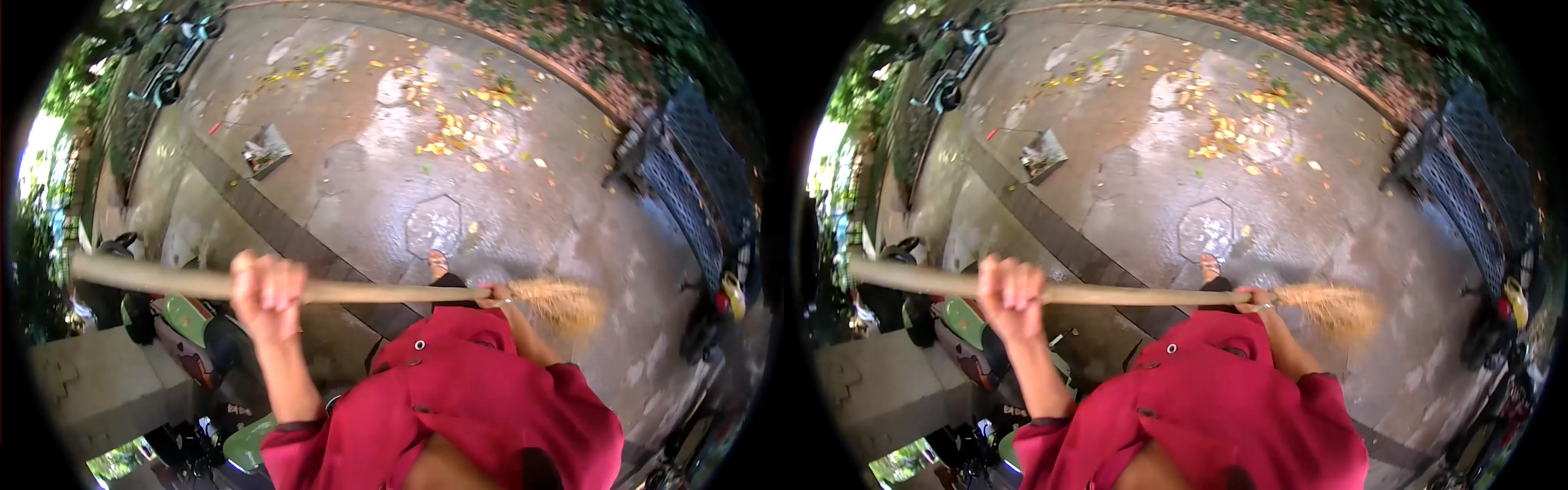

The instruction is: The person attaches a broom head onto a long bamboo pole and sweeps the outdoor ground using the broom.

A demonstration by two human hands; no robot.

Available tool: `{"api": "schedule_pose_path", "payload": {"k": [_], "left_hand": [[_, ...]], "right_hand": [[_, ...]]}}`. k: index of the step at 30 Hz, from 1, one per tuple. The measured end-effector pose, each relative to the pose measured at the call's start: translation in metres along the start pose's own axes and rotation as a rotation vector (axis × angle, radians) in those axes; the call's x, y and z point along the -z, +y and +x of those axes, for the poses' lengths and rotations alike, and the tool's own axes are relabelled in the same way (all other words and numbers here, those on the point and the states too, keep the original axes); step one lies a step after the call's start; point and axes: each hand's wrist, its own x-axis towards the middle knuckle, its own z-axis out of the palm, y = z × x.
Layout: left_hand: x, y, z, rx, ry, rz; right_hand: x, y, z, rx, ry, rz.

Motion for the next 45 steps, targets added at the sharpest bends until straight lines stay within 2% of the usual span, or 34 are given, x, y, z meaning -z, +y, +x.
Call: {"api": "schedule_pose_path", "payload": {"k": [1,2,3,5,6,8,11,13,14,16,18,20,24,26,28,29,30,32,34,35,36,37,38,39,41,42,44,45], "left_hand": [[0.007,0.034,0.008,-0.079,0.009,0.001],[0.009,0.061,0.012,-0.198,0.004,0.050],[0.006,0.082,0.016,-0.279,-0.022,0.125],[0.008,0.095,0.022,-0.404,-0.043,0.209],[0.010,0.096,0.028,-0.452,-0.074,0.262],[0.019,0.088,0.043,-0.514,-0.120,0.327],[0.045,0.091,0.075,-0.559,-0.221,0.331],[0.069,0.119,0.095,-0.603,-0.295,0.277],[0.084,0.140,0.105,-0.632,-0.298,0.241],[0.119,0.183,0.136,-0.641,-0.253,0.110],[0.164,0.215,0.177,-0.557,-0.256,-0.031],[0.213,0.233,0.226,-0.461,-0.243,-0.067],[0.276,0.213,0.319,-0.150,-0.081,-0.141],[0.277,0.183,0.350,0.007,0.020,-0.123],[0.278,0.154,0.367,0.171,0.009,-0.158],[0.276,0.141,0.372,0.202,-0.016,-0.127],[0.275,0.133,0.375,0.232,-0.040,-0.094],[0.275,0.143,0.381,0.236,0.016,-0.027],[0.284,0.194,0.384,0.191,0.034,-0.071],[0.279,0.226,0.382,0.053,0.070,0.026],[0.275,0.267,0.378,-0.021,0.039,0.144],[0.277,0.307,0.369,-0.192,0.157,0.194],[0.276,0.345,0.353,-0.271,0.089,0.252],[0.257,0.358,0.346,-0.328,-0.192,0.268],[0.236,0.371,0.321,-0.416,-0.298,0.415],[0.215,0.354,0.313,-0.572,-0.060,0.517],[0.231,0.342,0.319,-0.585,-0.325,0.320],[0.243,0.340,0.323,-0.621,-0.279,0.333]], "right_hand": [[-0.067,0.004,0.012,-0.056,-0.151,0.038],[-0.182,0.030,-0.003,0.092,-0.126,-0.044],[-0.165,0.006,0.069,0.110,-0.233,0.086],[-0.322,0.013,0.041,0.319,-0.033,-0.214],[-0.341,-0.013,0.088,0.289,-0.197,-0.116],[-0.403,-0.050,0.111,0.305,-0.431,-0.337],[-0.473,-0.077,0.120,0.384,-0.480,-0.229],[-0.514,-0.072,0.115,0.211,-0.611,-0.051],[-0.534,-0.055,0.110,0.225,-0.612,-0.053],[-0.558,-0.011,0.099,0.371,-0.445,-0.018],[-0.553,0.018,0.114,0.469,-0.390,-0.018],[-0.539,0.045,0.123,0.502,-0.293,0.109],[-0.471,0.071,0.143,0.599,-0.050,0.170],[-0.446,0.084,0.139,0.606,0.055,0.120],[-0.406,0.091,0.152,0.585,0.301,0.568],[-0.408,0.095,0.154,0.493,0.452,0.718],[-0.385,0.095,0.180,0.495,0.462,0.725],[-0.318,0.090,0.252,0.236,0.296,0.399],[-0.412,0.106,0.259,0.069,0.168,-0.223],[-0.468,0.116,0.258,0.026,0.081,-0.524],[-0.516,0.139,0.272,0.142,0.061,-0.402],[-0.565,0.161,0.286,0.256,0.026,-0.275],[-0.614,0.184,0.299,0.363,-0.023,-0.153],[-0.660,0.186,0.329,0.083,0.152,0.376],[-0.718,0.181,0.383,0.011,-0.182,0.238],[-0.751,0.171,0.382,0.071,-0.315,0.209],[-0.793,0.141,0.389,0.091,-0.496,0.075],[-0.809,0.126,0.388,0.171,-0.486,0.050]]}}
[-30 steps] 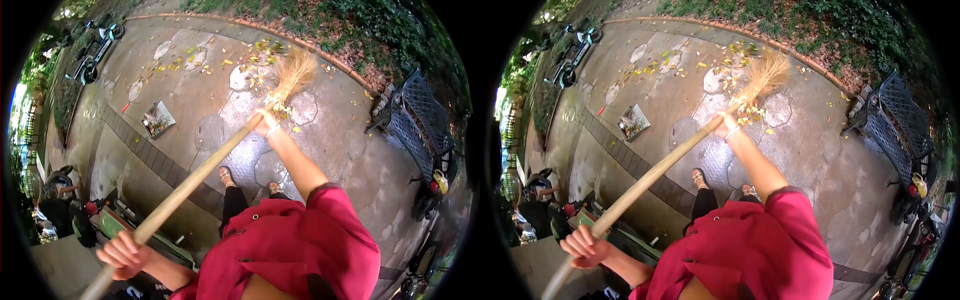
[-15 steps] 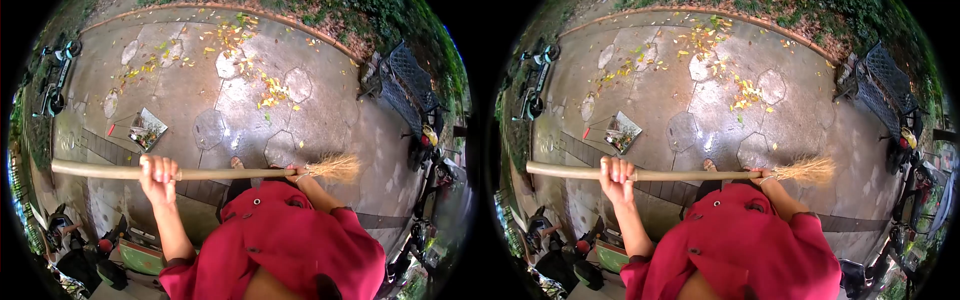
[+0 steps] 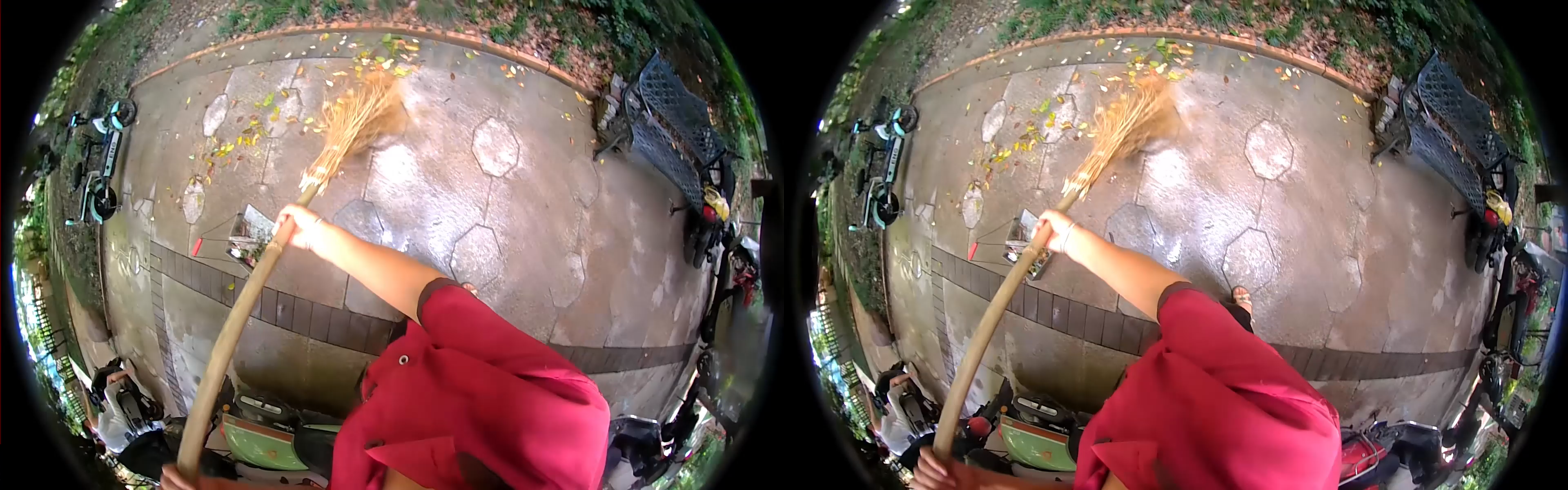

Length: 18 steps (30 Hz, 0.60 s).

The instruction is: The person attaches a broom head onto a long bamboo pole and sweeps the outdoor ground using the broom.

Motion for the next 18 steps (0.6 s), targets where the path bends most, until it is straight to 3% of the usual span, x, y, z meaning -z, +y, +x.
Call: {"api": "schedule_pose_path", "payload": {"k": [5,7,11,14,15,16,18], "left_hand": [[0.027,-0.019,0.013,-0.130,0.004,-0.021],[0.091,-0.001,0.009,-0.011,0.120,-0.159],[0.122,-0.066,-0.004,0.097,0.244,-0.384],[0.092,-0.168,-0.017,0.295,0.345,-0.563],[0.070,-0.207,-0.018,0.397,0.373,-0.481],[0.033,-0.246,-0.017,0.464,0.307,-0.557],[-0.041,-0.317,-0.020,0.618,0.280,-0.627]], "right_hand": [[-0.032,-0.033,-0.012,0.041,0.024,-0.004],[-0.027,-0.031,-0.043,0.052,0.091,0.020],[0.038,-0.067,-0.121,0.196,0.253,-0.009],[0.105,-0.149,-0.186,0.280,0.353,-0.137],[0.096,-0.170,-0.216,0.435,0.439,-0.065],[0.135,-0.203,-0.231,0.538,0.307,0.071],[0.145,-0.250,-0.279,0.729,0.441,0.153]]}}
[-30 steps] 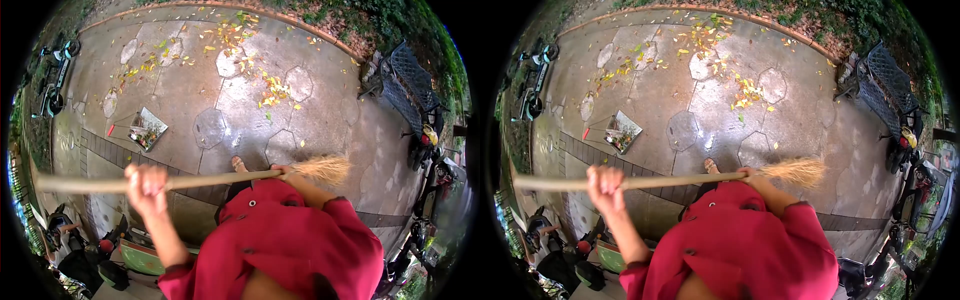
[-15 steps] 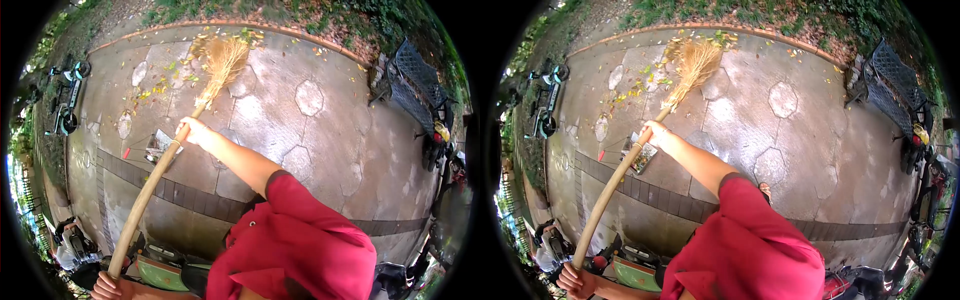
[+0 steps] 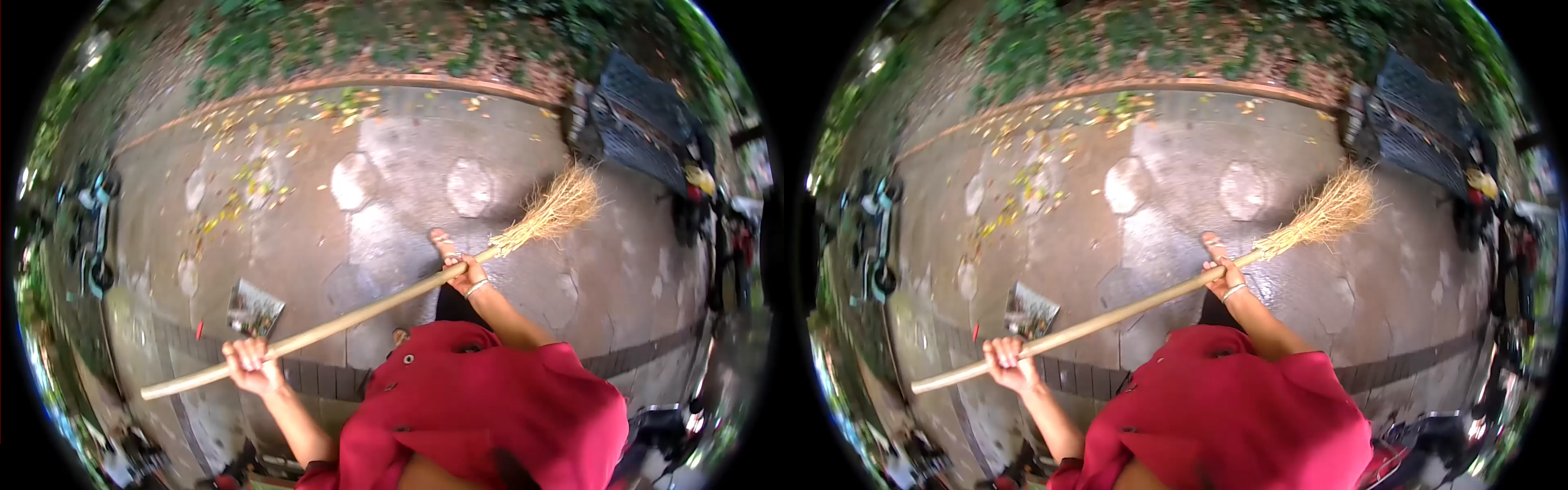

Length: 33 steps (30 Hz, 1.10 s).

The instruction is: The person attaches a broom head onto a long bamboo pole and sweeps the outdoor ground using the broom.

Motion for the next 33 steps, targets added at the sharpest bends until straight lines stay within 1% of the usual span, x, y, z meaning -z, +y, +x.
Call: {"api": "schedule_pose_path", "payload": {"k": [1,3,4,5,7,9,10,11,13,14,15,16,17,18,19,20,21,23,24,25,26,27,28,29,30,31,32,33], "left_hand": [[-0.011,-0.045,0.014,0.074,0.020,-0.019],[-0.045,-0.128,0.041,0.204,-0.096,-0.017],[-0.064,-0.167,0.054,0.241,-0.107,-0.002],[-0.082,-0.196,0.060,0.285,-0.102,0.026],[-0.132,-0.237,0.079,0.301,-0.193,0.141],[-0.161,-0.239,0.099,0.233,-0.197,0.231],[-0.175,-0.232,0.106,0.163,-0.160,0.301],[-0.186,-0.220,0.110,0.109,-0.168,0.343],[-0.206,-0.196,0.115,-0.041,-0.162,0.433],[-0.216,-0.183,0.118,-0.079,-0.180,0.379],[-0.225,-0.171,0.121,-0.157,-0.176,0.378],[-0.240,-0.157,0.124,-0.198,-0.200,0.390],[-0.241,-0.136,0.129,-0.288,-0.273,0.388],[-0.241,-0.109,0.128,-0.363,-0.239,0.306],[-0.236,-0.089,0.132,-0.375,-0.227,0.311],[-0.228,-0.067,0.135,-0.362,-0.329,0.224],[-0.224,-0.053,0.136,-0.349,-0.431,0.141],[-0.202,-0.057,0.139,-0.409,-0.103,0.194],[-0.190,-0.081,0.146,-0.331,-0.062,0.129],[-0.178,-0.113,0.154,-0.363,0.014,0.196],[-0.178,-0.147,0.159,-0.202,0.048,0.139],[-0.179,-0.181,0.161,-0.130,0.077,0.093],[-0.179,-0.209,0.160,-0.114,0.071,0.164],[-0.179,-0.225,0.157,-0.092,0.065,0.236],[-0.184,-0.223,0.153,-0.108,0.061,0.278],[-0.189,-0.218,0.151,-0.129,0.055,0.316],[-0.186,-0.197,0.147,-0.180,0.094,0.364],[-0.187,-0.175,0.138,-0.242,0.139,0.411]], "right_hand": [[0.006,-0.031,0.014,0.045,0.049,0.029],[0.037,-0.099,0.062,0.166,0.208,-0.085],[0.039,-0.135,0.076,0.147,0.196,-0.134],[0.042,-0.164,0.094,0.171,0.240,-0.149],[0.045,-0.205,0.151,0.123,0.234,-0.170],[0.053,-0.210,0.244,0.017,0.112,-0.201],[-0.033,-0.207,0.190,-0.016,0.106,-0.065],[-0.070,-0.193,0.197,-0.070,0.042,-0.135],[-0.125,-0.160,0.239,-0.273,-0.056,-0.121],[-0.173,-0.143,0.216,-0.213,-0.050,-0.067],[-0.201,-0.130,0.209,-0.391,0.009,0.061],[-0.226,-0.117,0.195,-0.418,-0.015,0.031],[-0.248,-0.111,0.167,-0.514,-0.134,0.151],[-0.261,-0.101,0.143,-0.532,-0.235,0.188],[-0.279,-0.101,0.108,-0.503,-0.223,0.156],[-0.278,-0.096,0.092,-0.583,-0.229,0.204],[-0.272,-0.095,0.081,-0.628,-0.305,0.156],[-0.269,-0.118,0.081,-0.535,-0.415,-0.087],[-0.244,-0.125,0.121,-0.537,-0.529,-0.113],[-0.249,-0.152,0.125,-0.371,-0.378,-0.203],[-0.217,-0.166,0.178,-0.195,-0.312,-0.344],[-0.225,-0.194,0.186,-0.105,-0.335,-0.491],[-0.192,-0.223,0.243,-0.274,-0.297,-0.330],[-0.164,-0.232,0.296,-0.438,-0.247,-0.165],[-0.182,-0.217,0.292,-0.456,-0.250,-0.189],[-0.211,-0.194,0.281,-0.410,-0.155,-0.480],[-0.234,-0.165,0.271,-0.357,-0.053,-0.771],[-0.247,-0.130,0.273,-0.448,-0.070,-0.783]]}}
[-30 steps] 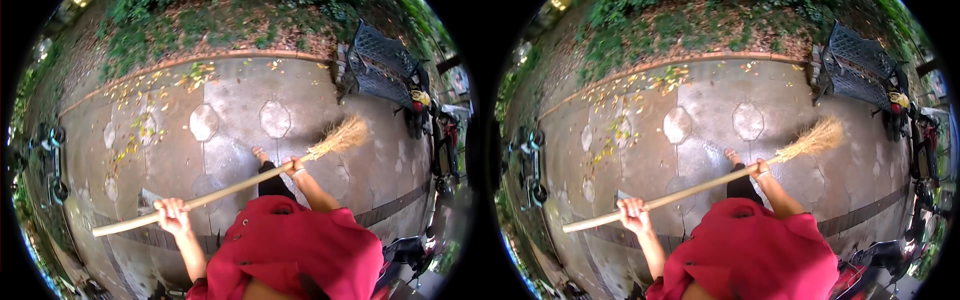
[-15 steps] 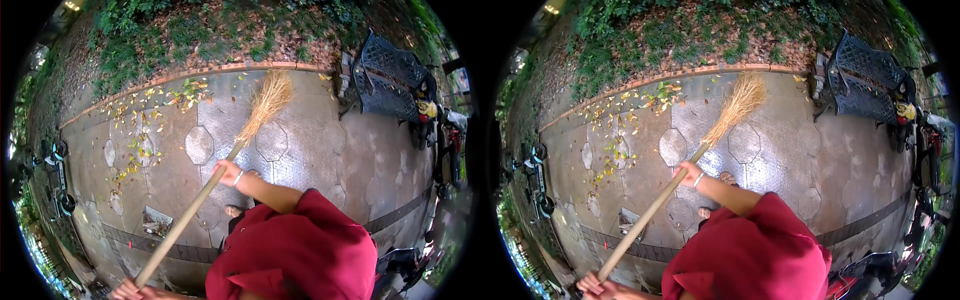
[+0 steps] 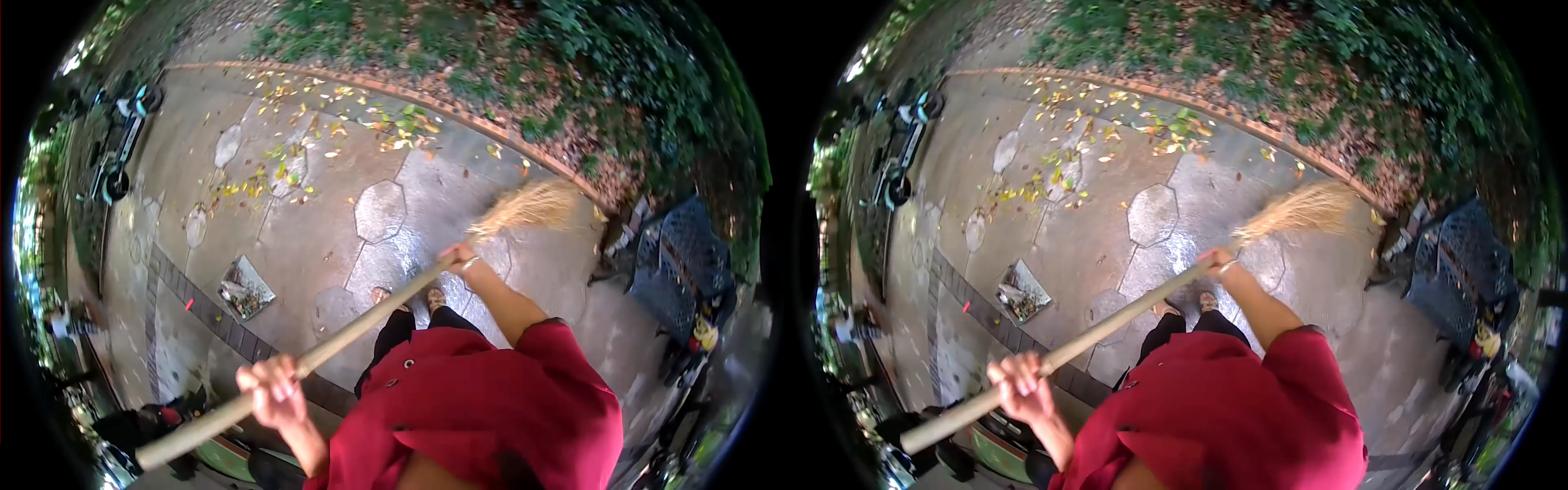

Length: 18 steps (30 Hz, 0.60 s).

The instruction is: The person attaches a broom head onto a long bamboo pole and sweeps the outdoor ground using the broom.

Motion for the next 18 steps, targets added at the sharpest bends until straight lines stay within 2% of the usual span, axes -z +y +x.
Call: {"api": "schedule_pose_path", "payload": {"k": [1,3,4,6,8,10,12,13,14,15,16,18], "left_hand": [[0.006,0.021,-0.004,-0.072,0.024,0.065],[0.013,0.061,-0.013,-0.209,0.085,0.199],[0.012,0.078,-0.017,-0.273,0.096,0.260],[0.001,0.093,-0.020,-0.397,0.080,0.310],[0.011,0.105,-0.027,-0.518,0.132,0.316],[0.036,0.120,-0.026,-0.579,0.015,0.330],[0.056,0.137,-0.029,-0.623,0.138,0.260],[0.074,0.151,-0.030,-0.637,0.040,0.213],[0.064,0.158,-0.024,-0.751,0.272,0.158],[0.080,0.175,-0.025,-0.729,0.217,0.184],[0.104,0.195,-0.028,-0.707,0.161,0.210],[0.133,0.221,-0.033,-0.734,0.183,0.136]], "right_hand": [[-0.034,0.017,0.019,-0.074,-0.049,-0.006],[-0.116,0.053,0.038,-0.076,-0.152,0.078],[-0.157,0.063,0.045,-0.242,-0.186,0.204],[-0.232,0.083,0.062,-0.386,-0.186,0.254],[-0.287,0.089,0.065,-0.394,-0.390,0.132],[-0.324,0.090,0.065,-0.389,-0.454,0.141],[-0.349,0.100,0.055,-0.388,-0.513,0.145],[-0.359,0.106,0.044,-0.390,-0.506,0.196],[-0.369,0.113,0.031,-0.392,-0.499,0.246],[-0.374,0.123,0.013,-0.321,-0.495,0.166],[-0.377,0.134,-0.001,-0.334,-0.496,0.140],[-0.374,0.157,-0.024,-0.409,-0.416,0.202]]}}
